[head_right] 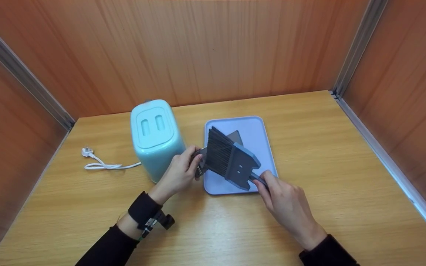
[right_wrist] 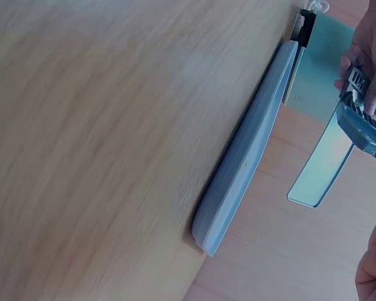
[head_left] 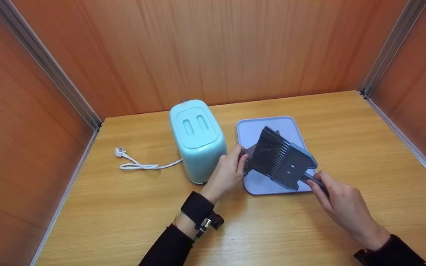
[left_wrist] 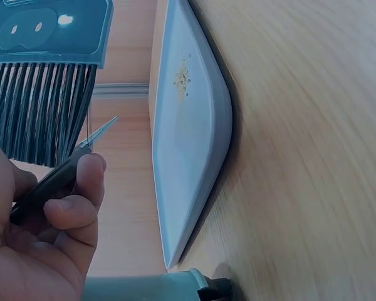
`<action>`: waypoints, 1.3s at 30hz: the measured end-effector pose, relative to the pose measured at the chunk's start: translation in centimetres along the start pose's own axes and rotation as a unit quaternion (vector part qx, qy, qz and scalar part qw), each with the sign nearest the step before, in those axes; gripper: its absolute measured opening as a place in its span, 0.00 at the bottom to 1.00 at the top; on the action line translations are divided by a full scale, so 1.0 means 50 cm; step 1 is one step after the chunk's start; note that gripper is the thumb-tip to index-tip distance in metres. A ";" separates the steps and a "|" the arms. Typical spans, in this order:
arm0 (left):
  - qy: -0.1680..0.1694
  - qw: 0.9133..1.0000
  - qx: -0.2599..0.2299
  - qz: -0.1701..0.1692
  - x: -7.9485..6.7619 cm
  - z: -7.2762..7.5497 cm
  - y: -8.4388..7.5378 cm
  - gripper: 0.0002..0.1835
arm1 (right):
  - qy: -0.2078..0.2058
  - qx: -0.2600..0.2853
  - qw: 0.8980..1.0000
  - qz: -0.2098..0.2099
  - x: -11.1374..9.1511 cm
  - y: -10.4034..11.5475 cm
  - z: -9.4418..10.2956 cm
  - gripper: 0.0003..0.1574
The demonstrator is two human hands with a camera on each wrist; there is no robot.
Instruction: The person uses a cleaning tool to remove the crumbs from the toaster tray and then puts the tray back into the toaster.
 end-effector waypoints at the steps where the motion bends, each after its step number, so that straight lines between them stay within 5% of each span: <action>1: -0.001 1.000 0.004 -0.002 0.000 0.000 0.000 0.08 | -0.002 -0.001 1.000 -0.001 0.000 -0.002 0.002 0.08; 13: 0.000 1.000 0.006 0.009 0.001 0.001 0.000 0.08 | 0.000 0.038 0.999 -0.010 -0.001 0.000 0.006 0.08; 19: -0.003 1.000 0.007 0.003 0.000 0.003 -0.001 0.08 | 0.009 0.007 1.000 0.002 0.003 -0.007 -0.003 0.09; 39: 0.021 0.999 0.038 -0.029 -0.012 -0.008 -0.020 0.09 | -0.005 -0.074 0.996 -0.051 0.010 -0.094 0.014 0.12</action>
Point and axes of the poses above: each hand's wrist, its own x-axis towards the middle knuckle, its own z-axis out of the back of the hand, y = z × x, the point moved 3 cm from there along x, towards the middle knuckle, and after that the axes turned 2 degrees about -x, right-handed, at the moved point
